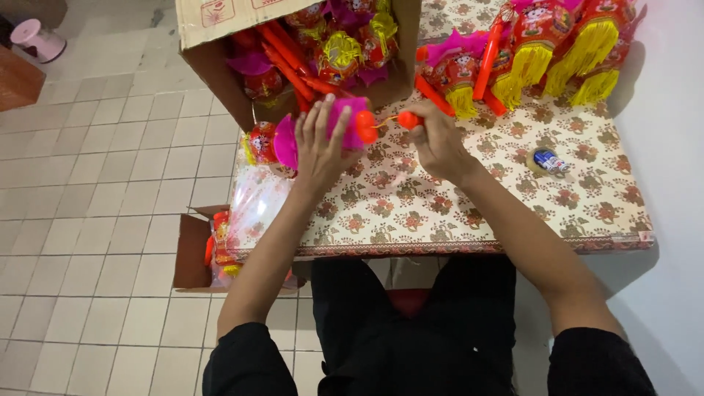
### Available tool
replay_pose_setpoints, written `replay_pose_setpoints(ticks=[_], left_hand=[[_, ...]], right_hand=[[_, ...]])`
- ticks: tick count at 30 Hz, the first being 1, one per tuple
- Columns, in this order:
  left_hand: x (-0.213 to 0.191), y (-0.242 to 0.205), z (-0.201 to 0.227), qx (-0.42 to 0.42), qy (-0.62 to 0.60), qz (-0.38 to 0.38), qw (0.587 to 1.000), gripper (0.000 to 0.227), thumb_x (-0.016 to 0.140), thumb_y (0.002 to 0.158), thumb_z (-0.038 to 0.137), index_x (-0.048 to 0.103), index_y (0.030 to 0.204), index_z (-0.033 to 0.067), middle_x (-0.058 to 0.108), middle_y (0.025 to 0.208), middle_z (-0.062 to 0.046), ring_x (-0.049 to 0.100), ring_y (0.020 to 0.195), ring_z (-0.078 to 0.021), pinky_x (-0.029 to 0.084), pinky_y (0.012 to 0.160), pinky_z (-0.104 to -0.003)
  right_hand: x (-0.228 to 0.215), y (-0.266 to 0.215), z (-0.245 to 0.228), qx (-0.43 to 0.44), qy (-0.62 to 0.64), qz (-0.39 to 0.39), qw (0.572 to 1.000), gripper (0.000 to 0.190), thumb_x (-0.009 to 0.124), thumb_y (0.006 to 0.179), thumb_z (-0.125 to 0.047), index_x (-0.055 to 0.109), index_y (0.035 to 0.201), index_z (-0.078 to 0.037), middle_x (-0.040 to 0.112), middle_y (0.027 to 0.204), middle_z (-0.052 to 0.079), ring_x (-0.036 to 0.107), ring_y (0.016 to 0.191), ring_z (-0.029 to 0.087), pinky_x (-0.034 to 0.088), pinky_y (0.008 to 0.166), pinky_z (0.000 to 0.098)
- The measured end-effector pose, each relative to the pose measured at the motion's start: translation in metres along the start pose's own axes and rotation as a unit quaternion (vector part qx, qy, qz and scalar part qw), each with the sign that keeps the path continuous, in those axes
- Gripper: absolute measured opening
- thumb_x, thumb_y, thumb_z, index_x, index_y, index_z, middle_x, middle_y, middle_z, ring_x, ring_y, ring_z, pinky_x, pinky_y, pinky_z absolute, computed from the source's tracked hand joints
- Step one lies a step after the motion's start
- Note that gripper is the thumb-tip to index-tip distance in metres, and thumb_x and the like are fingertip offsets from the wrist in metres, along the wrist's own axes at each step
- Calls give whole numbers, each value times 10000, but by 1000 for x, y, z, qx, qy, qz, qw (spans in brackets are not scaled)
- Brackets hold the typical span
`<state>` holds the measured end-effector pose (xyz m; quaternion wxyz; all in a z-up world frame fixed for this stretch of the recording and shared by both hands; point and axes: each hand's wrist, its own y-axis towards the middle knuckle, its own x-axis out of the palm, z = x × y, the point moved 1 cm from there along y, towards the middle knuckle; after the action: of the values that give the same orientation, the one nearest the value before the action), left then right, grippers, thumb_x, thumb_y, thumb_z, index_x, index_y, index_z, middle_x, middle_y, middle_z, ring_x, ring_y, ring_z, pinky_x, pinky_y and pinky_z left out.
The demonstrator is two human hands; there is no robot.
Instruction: Assembling decorative lanterns by attaching pink tops to orange plastic sticks at a workspace.
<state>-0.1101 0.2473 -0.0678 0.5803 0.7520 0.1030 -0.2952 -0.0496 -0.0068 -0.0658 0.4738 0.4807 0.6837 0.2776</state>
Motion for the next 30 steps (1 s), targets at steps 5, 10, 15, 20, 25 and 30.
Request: replay_pose_setpoints(ticks=[5,10,15,20,25,30], left_hand=[[16,-9,8,-2,-102,-26,994,1309,999,617,450,221,1649,239,315,1618,-202,385,1422,-436,272,1158,-642],[6,-7,13,-6,-198,-55,979,1118,862,907,125,38,1661,181,735,1119,-34,672,1099,-247,433,1089,-494],[-6,6,13,-44,-297,-119,946,736,700,1014,-9,253,1585,114,744,1023,-98,722,743,-184,655,578,-246],[-9,9,2,-62,-315,-132,938,380,493,955,-79,571,1292,77,723,908,-64,635,632,-129,483,434,-237],[-20,22,-9,-156,-334,-244,897,471,365,838,283,718,1123,156,735,829,-29,457,505,-79,353,433,-268],[-36,47,19,-88,-421,-151,890,649,504,997,522,431,1585,256,565,1329,-129,524,1174,-324,346,1033,-456]], right_hand=[[-11,16,-16,-18,93,53,994,513,308,1106,-406,478,1266,51,575,876,99,627,771,249,535,699,389],[-25,28,-28,-41,91,56,993,339,275,1193,-349,425,1310,-68,508,779,26,506,553,124,470,469,270],[-42,31,-29,87,99,29,991,375,287,1194,-382,405,1381,-79,469,770,26,458,557,131,444,482,251],[-58,36,-51,159,125,37,979,347,324,1169,-351,444,1326,-65,431,731,14,372,516,100,401,440,243],[-70,24,-40,242,139,13,960,336,322,1089,-143,571,1259,6,479,739,21,384,542,97,312,445,237],[-70,34,-56,93,13,-60,994,376,622,1045,-285,730,1192,43,667,803,241,627,631,328,485,549,383]])
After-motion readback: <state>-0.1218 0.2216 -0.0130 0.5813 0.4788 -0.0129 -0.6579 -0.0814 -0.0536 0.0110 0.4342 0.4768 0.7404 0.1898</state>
